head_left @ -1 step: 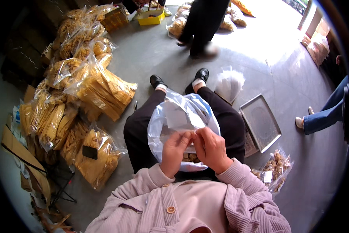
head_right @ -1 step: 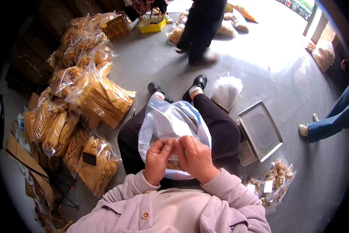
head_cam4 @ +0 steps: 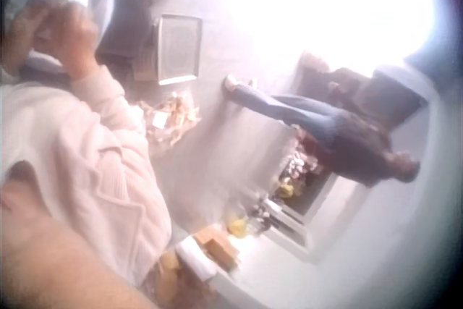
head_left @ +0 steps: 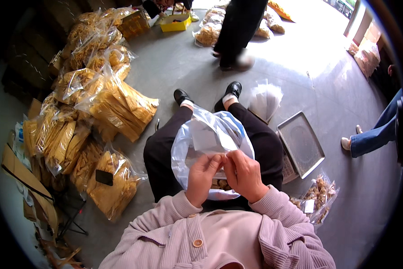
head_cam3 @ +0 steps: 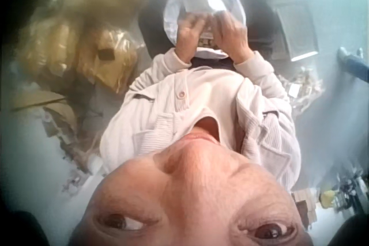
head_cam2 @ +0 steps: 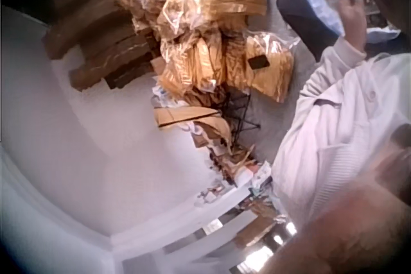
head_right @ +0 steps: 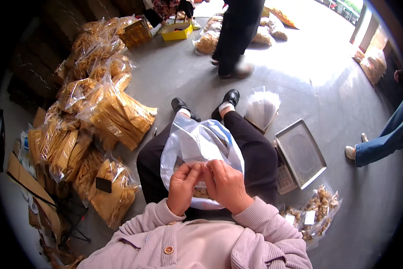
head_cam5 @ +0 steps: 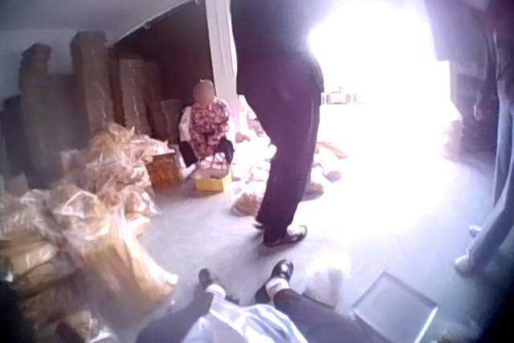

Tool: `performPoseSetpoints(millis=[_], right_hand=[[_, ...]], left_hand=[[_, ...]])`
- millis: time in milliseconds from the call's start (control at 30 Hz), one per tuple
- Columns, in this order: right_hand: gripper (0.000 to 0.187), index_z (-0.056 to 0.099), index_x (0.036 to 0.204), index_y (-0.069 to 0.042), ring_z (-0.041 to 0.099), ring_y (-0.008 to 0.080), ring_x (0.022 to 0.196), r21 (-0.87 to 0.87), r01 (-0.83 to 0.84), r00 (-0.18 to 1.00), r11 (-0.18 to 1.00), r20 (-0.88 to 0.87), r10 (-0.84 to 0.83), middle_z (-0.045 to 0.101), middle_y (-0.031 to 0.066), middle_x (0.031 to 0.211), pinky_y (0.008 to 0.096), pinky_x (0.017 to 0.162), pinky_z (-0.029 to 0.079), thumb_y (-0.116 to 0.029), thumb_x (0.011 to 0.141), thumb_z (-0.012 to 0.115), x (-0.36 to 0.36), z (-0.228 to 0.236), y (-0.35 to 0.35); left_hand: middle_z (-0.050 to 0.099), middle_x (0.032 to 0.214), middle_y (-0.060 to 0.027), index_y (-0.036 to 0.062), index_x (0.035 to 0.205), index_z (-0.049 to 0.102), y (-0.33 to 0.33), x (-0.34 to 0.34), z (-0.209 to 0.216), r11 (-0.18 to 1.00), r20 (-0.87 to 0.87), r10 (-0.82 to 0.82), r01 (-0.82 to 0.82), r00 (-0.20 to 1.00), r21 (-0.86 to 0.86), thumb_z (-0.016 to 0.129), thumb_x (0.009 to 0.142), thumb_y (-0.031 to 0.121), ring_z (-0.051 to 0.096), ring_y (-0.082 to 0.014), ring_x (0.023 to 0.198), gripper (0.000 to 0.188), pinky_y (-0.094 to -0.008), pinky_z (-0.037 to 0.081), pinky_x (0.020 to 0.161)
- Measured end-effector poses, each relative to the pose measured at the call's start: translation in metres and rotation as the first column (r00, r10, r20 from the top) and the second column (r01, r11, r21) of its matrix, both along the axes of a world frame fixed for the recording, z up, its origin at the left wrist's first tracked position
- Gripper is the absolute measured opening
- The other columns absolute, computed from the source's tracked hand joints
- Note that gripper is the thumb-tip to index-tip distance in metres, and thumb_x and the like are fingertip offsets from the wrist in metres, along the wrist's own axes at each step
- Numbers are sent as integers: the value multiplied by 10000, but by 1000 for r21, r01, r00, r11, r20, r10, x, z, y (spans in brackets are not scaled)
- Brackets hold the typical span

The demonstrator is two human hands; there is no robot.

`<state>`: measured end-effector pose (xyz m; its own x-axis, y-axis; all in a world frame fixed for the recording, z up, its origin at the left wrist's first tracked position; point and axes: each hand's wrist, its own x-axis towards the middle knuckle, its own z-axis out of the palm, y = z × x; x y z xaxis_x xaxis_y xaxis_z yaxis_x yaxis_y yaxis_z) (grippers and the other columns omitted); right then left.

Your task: The person scoops dried snack pieces from a large bag into small clear plastic bags, seals them, and places them on a digital scale. The process is repeated for multiple bags.

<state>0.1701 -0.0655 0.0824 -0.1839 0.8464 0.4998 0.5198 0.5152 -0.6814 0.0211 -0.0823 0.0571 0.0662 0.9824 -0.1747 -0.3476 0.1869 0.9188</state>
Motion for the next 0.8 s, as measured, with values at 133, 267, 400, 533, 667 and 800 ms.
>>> performPoseSetpoints(millis=[133, 267, 400, 533, 667, 800], right_hand=[[59, 576, 918, -12, 620, 339, 599, -1, -28, 1000, 1000, -4, 28, 597, 162, 737, 376, 522, 476, -48, 938, 618, 1, -1, -1], [31, 579, 928, 0, 626, 358, 623, 0, -78, 996, 997, -36, 78, 599, 173, 754, 378, 540, 482, -12, 930, 608, 4, -3, -3], [15, 590, 944, 8, 590, 307, 579, -16, -124, 986, 992, -119, 121, 589, 162, 771, 341, 527, 461, 19, 933, 591, 2, -9, -5], [45, 559, 929, -8, 632, 339, 636, -89, -117, 974, 989, -203, 97, 604, 163, 769, 365, 556, 491, 0, 931, 603, 1, -8, -9], [33, 568, 952, -3, 642, 323, 629, -97, -118, 960, 988, -267, 88, 621, 166, 776, 341, 562, 494, -1, 946, 600, 2, -12, -10], [37, 572, 946, -2, 603, 219, 597, -191, -120, 936, 974, -349, 47, 600, 125, 744, 301, 551, 471, -11, 958, 606, 2, -19, -12]], left_hand=[[683, 1074, -64, 8, 1123, 665, -2, 0, -2, 1000, 22, -7, 7, 1000, -21, 593, 1033, 220, 647, -137, 981, 242, -277, 518, 919], [680, 1053, -56, 14, 1114, 659, -3, -1, -1, 999, 24, 4, -3, 1000, -42, 605, 1026, 188, 640, -130, 979, 203, -266, 504, 893], [685, 1059, -60, 41, 1072, 646, -5, 0, 6, 996, 235, 47, -27, 971, -88, 567, 1031, 121, 667, -161, 1007, 120, -319, 542, 951], [687, 1068, -68, 47, 1068, 651, -4, -2, 11, 991, 286, 13, 26, 958, -133, 568, 1035, 154, 673, -167, 1017, 140, -325, 549, 967], [678, 1076, -68, 44, 1058, 657, -4, -3, 9, 985, 340, 9, 50, 940, -164, 585, 1029, 167, 662, -182, 1053, 145, -336, 533, 999], [681, 1080, -70, 52, 1064, 656, -4, -4, 10, 976, 374, 23, 61, 927, -210, 579, 1033, 176, 662, -189, 1062, 149, -356, 529, 1006]])
